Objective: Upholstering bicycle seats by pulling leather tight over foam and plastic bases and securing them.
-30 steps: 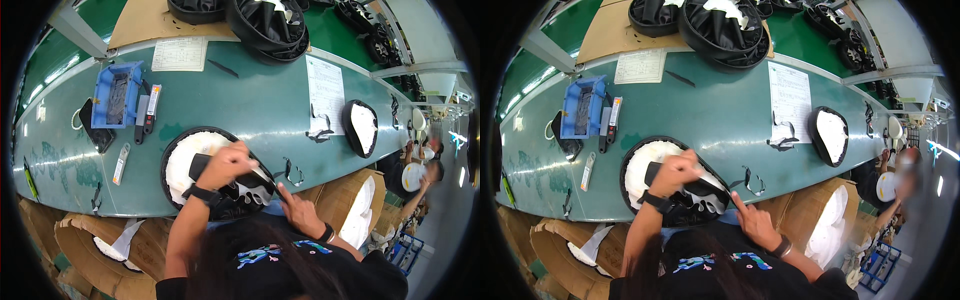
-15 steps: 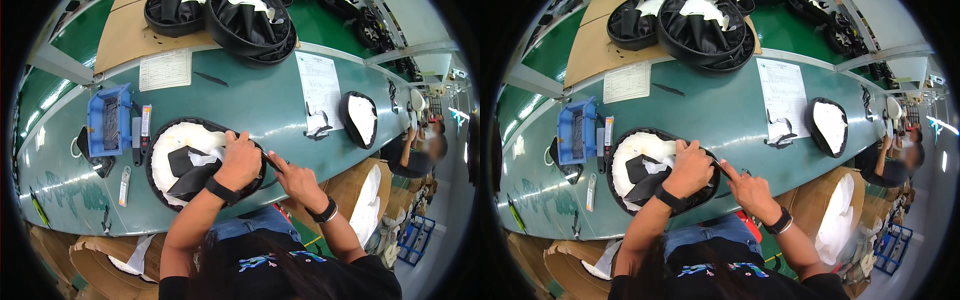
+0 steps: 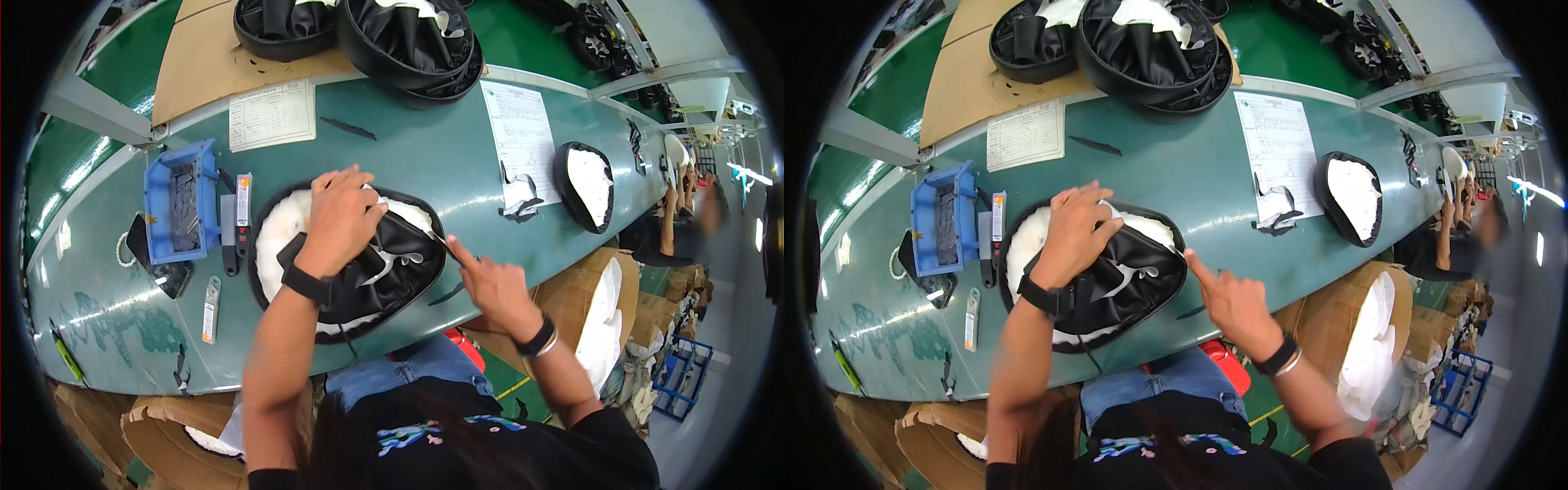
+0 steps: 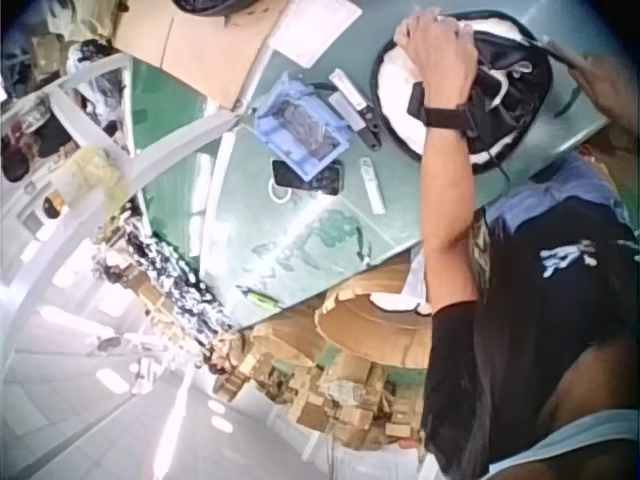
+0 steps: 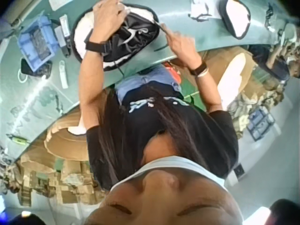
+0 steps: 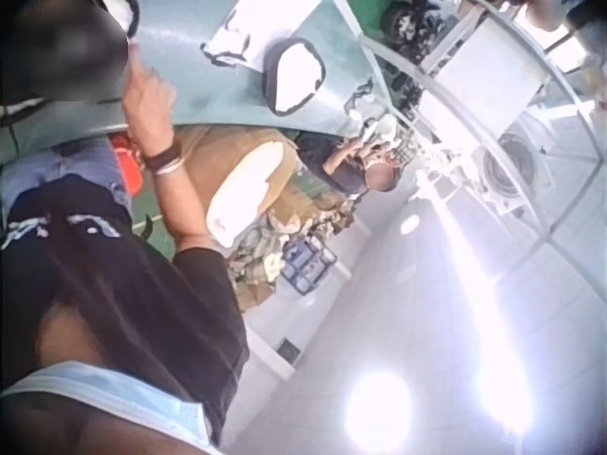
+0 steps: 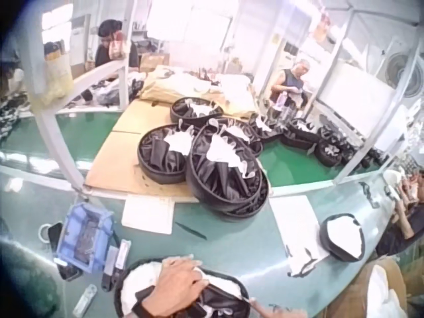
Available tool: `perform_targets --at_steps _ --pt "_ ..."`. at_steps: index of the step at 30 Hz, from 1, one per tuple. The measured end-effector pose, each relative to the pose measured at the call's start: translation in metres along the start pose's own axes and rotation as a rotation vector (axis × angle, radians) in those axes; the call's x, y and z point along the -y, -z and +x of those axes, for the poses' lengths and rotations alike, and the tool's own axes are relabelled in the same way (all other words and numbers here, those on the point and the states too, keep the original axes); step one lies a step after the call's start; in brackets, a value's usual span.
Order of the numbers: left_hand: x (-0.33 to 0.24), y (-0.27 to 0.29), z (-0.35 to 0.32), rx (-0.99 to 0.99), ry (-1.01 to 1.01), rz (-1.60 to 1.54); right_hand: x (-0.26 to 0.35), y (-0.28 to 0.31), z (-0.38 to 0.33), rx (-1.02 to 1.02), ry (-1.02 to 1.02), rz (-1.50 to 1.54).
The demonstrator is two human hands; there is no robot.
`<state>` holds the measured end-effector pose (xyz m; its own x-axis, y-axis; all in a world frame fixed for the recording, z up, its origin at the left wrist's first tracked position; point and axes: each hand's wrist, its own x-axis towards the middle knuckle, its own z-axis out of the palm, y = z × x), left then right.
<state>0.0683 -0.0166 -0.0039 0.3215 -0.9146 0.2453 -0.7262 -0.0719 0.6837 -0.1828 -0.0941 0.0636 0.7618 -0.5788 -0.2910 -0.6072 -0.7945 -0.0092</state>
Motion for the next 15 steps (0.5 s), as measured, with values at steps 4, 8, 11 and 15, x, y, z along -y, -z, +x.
perform_targets --at_steps 4,8,11,15 --pt "-0.050 0.033 0.002 0.559 0.417 0.029 -0.054 0.017 0.042 0.011 0.293 -0.090" --pt "-0.049 0.023 -0.026 0.219 -0.020 -0.276 -0.049 0.025 0.063 0.078 0.484 -0.085" --pt "-0.037 0.008 -0.011 0.313 -0.050 -0.620 -0.044 0.025 0.071 0.087 0.533 -0.073" --pt "-0.033 -0.002 0.003 0.165 0.277 -0.931 -0.043 0.011 0.035 0.174 0.381 -0.093"
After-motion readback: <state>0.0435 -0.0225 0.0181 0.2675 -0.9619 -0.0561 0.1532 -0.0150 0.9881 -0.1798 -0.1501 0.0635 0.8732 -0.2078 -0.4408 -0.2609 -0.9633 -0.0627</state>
